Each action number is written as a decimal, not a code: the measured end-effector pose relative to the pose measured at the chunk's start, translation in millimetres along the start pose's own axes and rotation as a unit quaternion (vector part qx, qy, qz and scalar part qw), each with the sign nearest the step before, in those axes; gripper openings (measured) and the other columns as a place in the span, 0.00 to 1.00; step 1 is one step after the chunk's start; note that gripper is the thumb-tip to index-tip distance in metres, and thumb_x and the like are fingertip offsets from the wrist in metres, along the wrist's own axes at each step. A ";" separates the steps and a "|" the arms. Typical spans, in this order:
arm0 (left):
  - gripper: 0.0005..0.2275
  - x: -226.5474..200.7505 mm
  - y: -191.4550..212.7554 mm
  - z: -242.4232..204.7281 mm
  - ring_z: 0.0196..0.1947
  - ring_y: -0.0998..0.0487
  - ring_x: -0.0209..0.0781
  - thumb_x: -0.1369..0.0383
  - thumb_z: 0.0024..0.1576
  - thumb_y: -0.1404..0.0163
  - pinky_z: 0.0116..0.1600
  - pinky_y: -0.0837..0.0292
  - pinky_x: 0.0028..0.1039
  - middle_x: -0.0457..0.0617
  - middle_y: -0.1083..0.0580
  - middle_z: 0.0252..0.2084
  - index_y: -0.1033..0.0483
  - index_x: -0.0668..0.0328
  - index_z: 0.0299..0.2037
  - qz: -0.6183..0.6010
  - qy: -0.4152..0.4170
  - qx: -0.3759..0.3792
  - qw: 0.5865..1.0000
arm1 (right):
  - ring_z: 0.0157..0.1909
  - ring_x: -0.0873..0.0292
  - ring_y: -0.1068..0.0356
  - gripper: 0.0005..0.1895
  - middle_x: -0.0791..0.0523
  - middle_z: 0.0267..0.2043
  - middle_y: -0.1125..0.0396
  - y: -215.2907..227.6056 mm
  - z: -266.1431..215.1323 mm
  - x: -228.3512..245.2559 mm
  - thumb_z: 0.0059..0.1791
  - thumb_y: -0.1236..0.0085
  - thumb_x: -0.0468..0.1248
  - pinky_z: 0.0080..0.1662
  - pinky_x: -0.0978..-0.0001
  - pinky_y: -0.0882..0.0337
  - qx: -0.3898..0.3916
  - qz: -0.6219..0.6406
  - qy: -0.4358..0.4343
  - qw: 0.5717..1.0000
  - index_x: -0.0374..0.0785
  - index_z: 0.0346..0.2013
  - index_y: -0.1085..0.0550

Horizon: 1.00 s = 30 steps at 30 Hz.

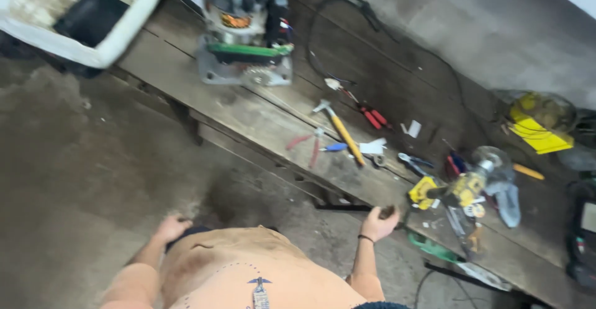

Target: The person uses a yellow cordless drill to work on a metal component, likely a motor housing, placed on a wooden workbench. They reposition the drill and the metal part multiple times to access different areas for drilling or fastening.

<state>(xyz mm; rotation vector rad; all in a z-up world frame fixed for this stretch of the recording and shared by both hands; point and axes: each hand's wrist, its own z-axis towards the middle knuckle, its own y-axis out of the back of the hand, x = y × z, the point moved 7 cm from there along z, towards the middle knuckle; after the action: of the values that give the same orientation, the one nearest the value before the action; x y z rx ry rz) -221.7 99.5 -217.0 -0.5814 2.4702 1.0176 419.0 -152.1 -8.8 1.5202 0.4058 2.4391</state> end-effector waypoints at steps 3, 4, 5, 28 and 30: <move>0.26 22.8 17.0 26.3 0.58 0.21 0.51 0.55 0.51 0.40 0.63 0.28 0.35 0.59 0.21 0.57 0.23 0.61 0.57 -0.031 -0.032 0.035 0.998 | 0.50 0.53 0.27 0.23 0.48 0.52 0.28 -55.7 -70.4 44.4 0.48 0.39 0.34 0.53 0.63 0.27 0.063 -0.029 0.021 0.997 0.31 0.57 0.28; 0.27 32.8 28.2 34.7 0.56 0.20 0.50 0.55 0.51 0.40 0.62 0.28 0.34 0.60 0.21 0.55 0.24 0.64 0.57 -0.053 -0.059 0.044 0.996 | 0.48 0.54 0.26 0.20 0.49 0.49 0.27 -76.4 -97.5 62.6 0.48 0.39 0.34 0.52 0.63 0.26 0.104 -0.032 0.032 0.994 0.32 0.54 0.26; 0.27 39.6 57.7 39.5 0.56 0.20 0.50 0.55 0.51 0.40 0.62 0.28 0.34 0.60 0.21 0.55 0.24 0.64 0.57 -0.038 -0.059 0.046 0.996 | 0.48 0.54 0.26 0.20 0.49 0.49 0.27 -95.6 -115.7 84.0 0.48 0.39 0.34 0.52 0.63 0.26 0.098 -0.032 0.018 0.995 0.32 0.54 0.26; 0.22 -40.6 278.2 195.3 0.52 0.16 0.51 0.58 0.54 0.45 0.56 0.22 0.37 0.58 0.18 0.50 0.22 0.63 0.54 -0.164 -0.156 -0.016 0.974 | 0.35 0.46 0.26 0.13 0.49 0.37 0.28 -436.8 -248.2 409.4 0.42 0.37 0.36 0.38 0.58 0.25 0.567 0.084 0.281 0.770 0.38 0.41 0.22; 0.20 -140.1 321.2 169.4 0.52 0.18 0.53 0.59 0.54 0.45 0.56 0.24 0.38 0.57 0.19 0.50 0.22 0.58 0.55 -0.092 -0.153 -0.025 0.984 | 0.35 0.46 0.26 0.12 0.49 0.36 0.29 -455.1 -276.4 446.7 0.42 0.37 0.35 0.38 0.58 0.25 0.604 0.124 0.320 0.719 0.38 0.39 0.22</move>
<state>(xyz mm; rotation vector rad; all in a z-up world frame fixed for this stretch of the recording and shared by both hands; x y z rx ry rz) -236.0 462.0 -76.0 -0.6057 2.0877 1.0139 2.5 396.1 85.9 0.8273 2.4381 2.9468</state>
